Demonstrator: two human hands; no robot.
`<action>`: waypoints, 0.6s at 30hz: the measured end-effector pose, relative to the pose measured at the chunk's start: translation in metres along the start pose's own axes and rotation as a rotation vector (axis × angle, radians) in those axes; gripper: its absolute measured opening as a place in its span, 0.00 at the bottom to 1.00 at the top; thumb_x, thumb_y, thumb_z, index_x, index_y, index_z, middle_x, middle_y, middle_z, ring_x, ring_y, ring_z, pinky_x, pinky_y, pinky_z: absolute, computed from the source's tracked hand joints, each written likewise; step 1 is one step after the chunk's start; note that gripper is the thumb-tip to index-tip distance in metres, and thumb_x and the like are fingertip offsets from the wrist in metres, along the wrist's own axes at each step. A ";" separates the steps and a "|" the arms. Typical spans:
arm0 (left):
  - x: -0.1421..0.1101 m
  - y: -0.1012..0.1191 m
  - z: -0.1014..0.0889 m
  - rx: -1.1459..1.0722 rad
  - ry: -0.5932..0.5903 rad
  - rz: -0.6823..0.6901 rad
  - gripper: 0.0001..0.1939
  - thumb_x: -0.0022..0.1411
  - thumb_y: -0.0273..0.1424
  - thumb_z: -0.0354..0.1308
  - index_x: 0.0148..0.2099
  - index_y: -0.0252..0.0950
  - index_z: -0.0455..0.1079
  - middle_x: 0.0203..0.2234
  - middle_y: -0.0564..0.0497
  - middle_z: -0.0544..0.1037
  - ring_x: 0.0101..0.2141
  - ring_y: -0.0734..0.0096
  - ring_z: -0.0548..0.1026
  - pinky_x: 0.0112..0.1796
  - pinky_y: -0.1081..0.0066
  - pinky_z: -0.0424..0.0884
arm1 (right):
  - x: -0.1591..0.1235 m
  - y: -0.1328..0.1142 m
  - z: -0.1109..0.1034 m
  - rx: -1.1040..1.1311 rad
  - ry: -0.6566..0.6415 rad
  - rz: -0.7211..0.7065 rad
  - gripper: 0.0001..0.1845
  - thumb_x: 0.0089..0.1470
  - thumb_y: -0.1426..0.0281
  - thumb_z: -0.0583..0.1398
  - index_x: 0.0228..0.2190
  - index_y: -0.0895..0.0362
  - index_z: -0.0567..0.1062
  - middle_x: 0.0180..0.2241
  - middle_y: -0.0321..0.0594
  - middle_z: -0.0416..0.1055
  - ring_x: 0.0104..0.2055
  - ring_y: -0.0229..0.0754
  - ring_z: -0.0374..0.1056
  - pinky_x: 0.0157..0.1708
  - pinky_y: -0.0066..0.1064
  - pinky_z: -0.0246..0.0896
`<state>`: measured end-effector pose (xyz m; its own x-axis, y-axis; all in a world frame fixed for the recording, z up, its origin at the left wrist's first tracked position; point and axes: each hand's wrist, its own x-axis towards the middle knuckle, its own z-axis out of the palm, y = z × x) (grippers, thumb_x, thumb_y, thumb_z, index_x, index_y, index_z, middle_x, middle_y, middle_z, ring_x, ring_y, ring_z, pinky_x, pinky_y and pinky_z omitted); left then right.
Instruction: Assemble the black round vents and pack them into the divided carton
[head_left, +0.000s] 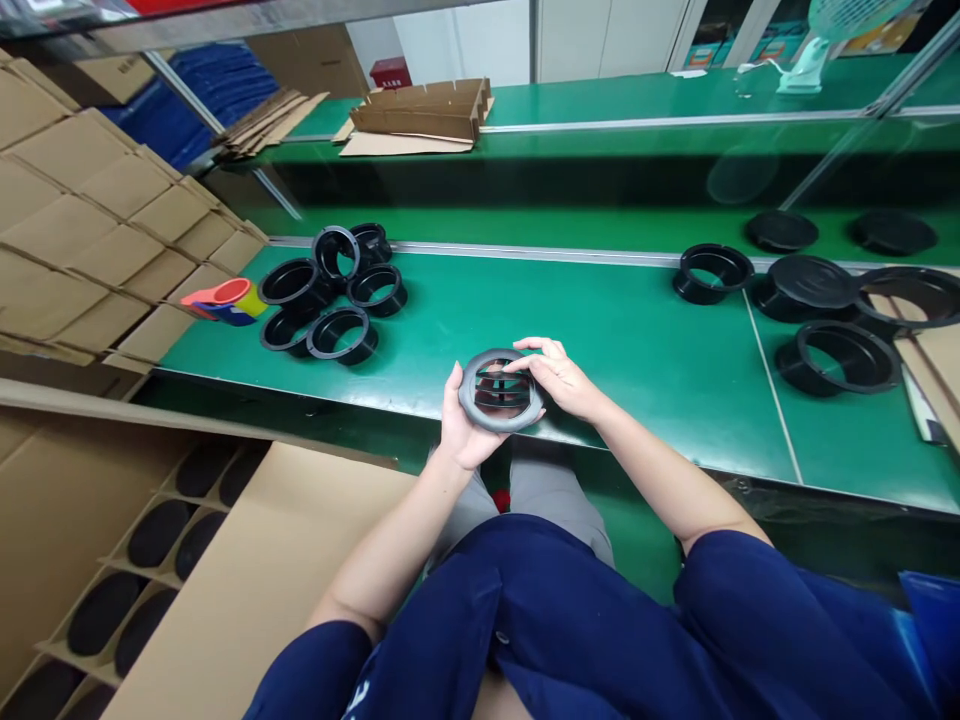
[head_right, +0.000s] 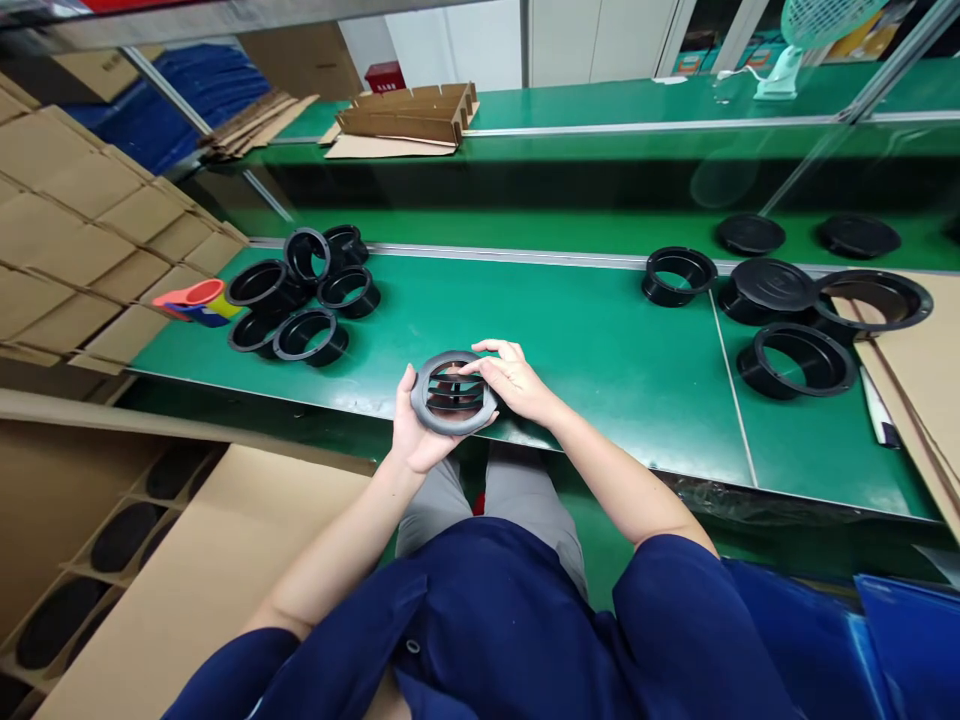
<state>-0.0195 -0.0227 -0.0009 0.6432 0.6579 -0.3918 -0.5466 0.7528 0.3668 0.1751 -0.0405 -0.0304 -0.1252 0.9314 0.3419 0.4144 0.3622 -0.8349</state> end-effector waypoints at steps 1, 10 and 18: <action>0.003 -0.001 0.001 0.004 -0.001 -0.014 0.30 0.72 0.55 0.47 0.55 0.34 0.70 0.56 0.36 0.74 0.57 0.38 0.72 0.57 0.32 0.65 | -0.001 0.002 -0.002 0.019 0.004 0.007 0.36 0.70 0.44 0.42 0.48 0.50 0.82 0.59 0.47 0.65 0.63 0.52 0.56 0.67 0.53 0.46; 0.027 -0.007 0.010 0.015 0.018 -0.086 0.31 0.71 0.55 0.50 0.60 0.35 0.67 0.57 0.36 0.73 0.58 0.37 0.70 0.57 0.33 0.65 | -0.006 0.015 -0.010 -0.048 0.106 -0.008 0.36 0.69 0.43 0.43 0.45 0.51 0.82 0.57 0.48 0.68 0.62 0.52 0.57 0.65 0.52 0.50; 0.045 -0.008 0.023 0.054 -0.011 -0.116 0.36 0.70 0.57 0.48 0.65 0.34 0.64 0.60 0.34 0.71 0.61 0.35 0.67 0.57 0.34 0.67 | -0.007 0.009 -0.020 0.012 0.220 0.036 0.35 0.70 0.44 0.43 0.46 0.50 0.81 0.55 0.46 0.70 0.63 0.52 0.59 0.64 0.49 0.51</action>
<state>0.0266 0.0004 -0.0023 0.7064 0.5661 -0.4248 -0.4390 0.8213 0.3645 0.1980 -0.0445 -0.0315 0.0895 0.9137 0.3963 0.4043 0.3303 -0.8529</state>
